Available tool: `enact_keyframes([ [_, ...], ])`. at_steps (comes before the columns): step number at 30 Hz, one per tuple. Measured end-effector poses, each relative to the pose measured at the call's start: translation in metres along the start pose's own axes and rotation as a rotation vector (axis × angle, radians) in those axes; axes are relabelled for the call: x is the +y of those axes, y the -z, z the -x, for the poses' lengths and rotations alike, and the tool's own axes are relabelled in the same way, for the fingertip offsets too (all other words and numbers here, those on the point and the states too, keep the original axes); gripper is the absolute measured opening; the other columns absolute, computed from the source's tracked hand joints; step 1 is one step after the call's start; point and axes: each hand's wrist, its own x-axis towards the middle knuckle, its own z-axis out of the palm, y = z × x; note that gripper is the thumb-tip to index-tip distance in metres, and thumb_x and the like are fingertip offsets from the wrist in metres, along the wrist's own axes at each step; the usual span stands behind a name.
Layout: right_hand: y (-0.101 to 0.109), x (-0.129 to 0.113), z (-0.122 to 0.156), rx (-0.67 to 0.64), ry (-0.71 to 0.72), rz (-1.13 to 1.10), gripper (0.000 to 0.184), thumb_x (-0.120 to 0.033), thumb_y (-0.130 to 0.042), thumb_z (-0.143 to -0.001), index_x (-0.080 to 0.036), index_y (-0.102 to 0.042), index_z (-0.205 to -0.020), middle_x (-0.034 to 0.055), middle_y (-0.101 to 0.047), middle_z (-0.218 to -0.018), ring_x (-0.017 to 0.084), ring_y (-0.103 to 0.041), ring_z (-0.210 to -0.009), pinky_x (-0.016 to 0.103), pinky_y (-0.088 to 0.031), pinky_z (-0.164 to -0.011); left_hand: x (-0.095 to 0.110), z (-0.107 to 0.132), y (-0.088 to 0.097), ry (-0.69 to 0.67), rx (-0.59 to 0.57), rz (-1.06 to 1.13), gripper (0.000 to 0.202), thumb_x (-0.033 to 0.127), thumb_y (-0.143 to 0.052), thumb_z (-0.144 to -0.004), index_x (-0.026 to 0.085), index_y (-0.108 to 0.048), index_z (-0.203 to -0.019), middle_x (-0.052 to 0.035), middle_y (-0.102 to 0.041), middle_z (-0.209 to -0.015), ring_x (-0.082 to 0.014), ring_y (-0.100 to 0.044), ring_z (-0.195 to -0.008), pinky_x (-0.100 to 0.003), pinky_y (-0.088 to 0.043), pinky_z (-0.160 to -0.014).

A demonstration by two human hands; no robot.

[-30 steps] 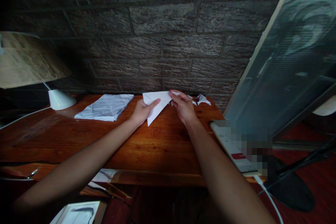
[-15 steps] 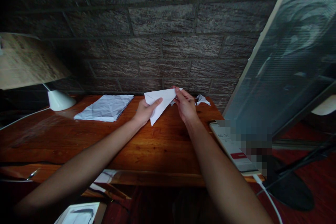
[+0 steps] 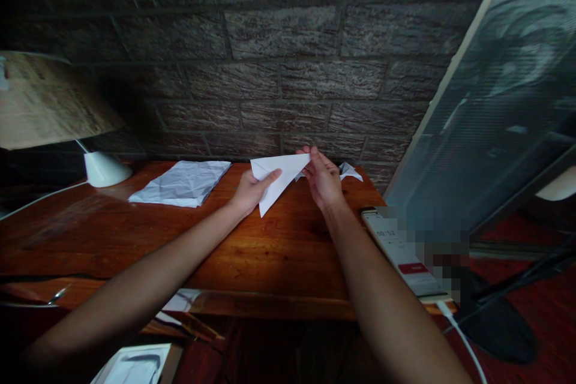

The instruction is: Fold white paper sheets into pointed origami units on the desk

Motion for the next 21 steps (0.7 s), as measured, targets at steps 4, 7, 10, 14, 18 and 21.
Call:
enact_keyframes([
  [4,0.000,0.000,0.000,-0.026,-0.021,-0.034,0.036,-0.060,-0.077,-0.069,-0.029,-0.073,-0.087,0.0014,-0.076,-0.098,0.018,-0.068,-0.092,0.030,-0.052,-0.074,0.000,0.000,0.003,0.016,0.003,0.013,0.047,0.046,-0.086,-0.061,0.014,-0.077,-0.094,-0.0120,-0.076,-0.106,-0.0259,-0.071,-0.093,-0.038,-0.052,-0.088],
  [7,0.000,0.003,0.001,-0.066,-0.029,0.002,0.039,-0.054,-0.083,-0.064,-0.031,-0.074,-0.094,-0.0027,-0.075,-0.089,0.015,-0.067,-0.081,0.027,-0.050,-0.069,-0.001,-0.001,0.005,0.041,0.007,0.045,0.047,0.044,-0.087,-0.060,0.014,-0.077,-0.096,-0.0119,-0.076,-0.107,-0.0255,-0.071,-0.093,-0.038,-0.052,-0.089],
  [10,0.000,0.013,0.003,-0.162,-0.052,0.116,0.039,-0.046,-0.089,-0.055,-0.026,-0.074,-0.085,-0.0044,-0.071,-0.074,0.012,-0.062,-0.069,0.025,-0.046,-0.063,-0.003,-0.003,0.008,0.074,-0.006,0.100,0.048,0.042,-0.088,-0.060,0.014,-0.077,-0.097,-0.0122,-0.076,-0.108,-0.0254,-0.071,-0.094,-0.039,-0.051,-0.092],
  [14,-0.001,0.023,0.005,-0.122,-0.010,0.250,0.042,-0.052,-0.088,-0.053,-0.020,-0.062,-0.055,-0.0038,-0.060,-0.057,0.011,-0.052,-0.057,0.027,-0.043,-0.059,-0.005,-0.004,0.008,0.132,-0.038,0.181,0.046,0.039,-0.089,-0.059,0.014,-0.077,-0.095,-0.0127,-0.076,-0.108,-0.0252,-0.071,-0.095,-0.039,-0.051,-0.094],
  [18,-0.001,0.024,0.004,-0.080,-0.002,0.340,0.047,-0.058,-0.086,-0.053,-0.020,-0.058,-0.054,-0.0027,-0.059,-0.056,0.011,-0.050,-0.057,0.028,-0.042,-0.058,-0.006,-0.005,0.008,0.174,-0.048,0.217,0.047,0.037,-0.090,-0.057,0.013,-0.077,-0.095,-0.0128,-0.076,-0.107,-0.0250,-0.071,-0.094,-0.040,-0.050,-0.095],
  [21,-0.002,0.023,0.005,-0.113,-0.024,0.333,0.044,-0.056,-0.085,-0.054,-0.019,-0.065,-0.064,-0.0008,-0.065,-0.065,0.012,-0.054,-0.061,0.027,-0.043,-0.059,-0.006,-0.005,0.008,0.175,-0.033,0.211,0.048,0.038,-0.091,-0.056,0.013,-0.077,-0.095,-0.0123,-0.076,-0.105,-0.0254,-0.071,-0.094,-0.039,-0.050,-0.094],
])
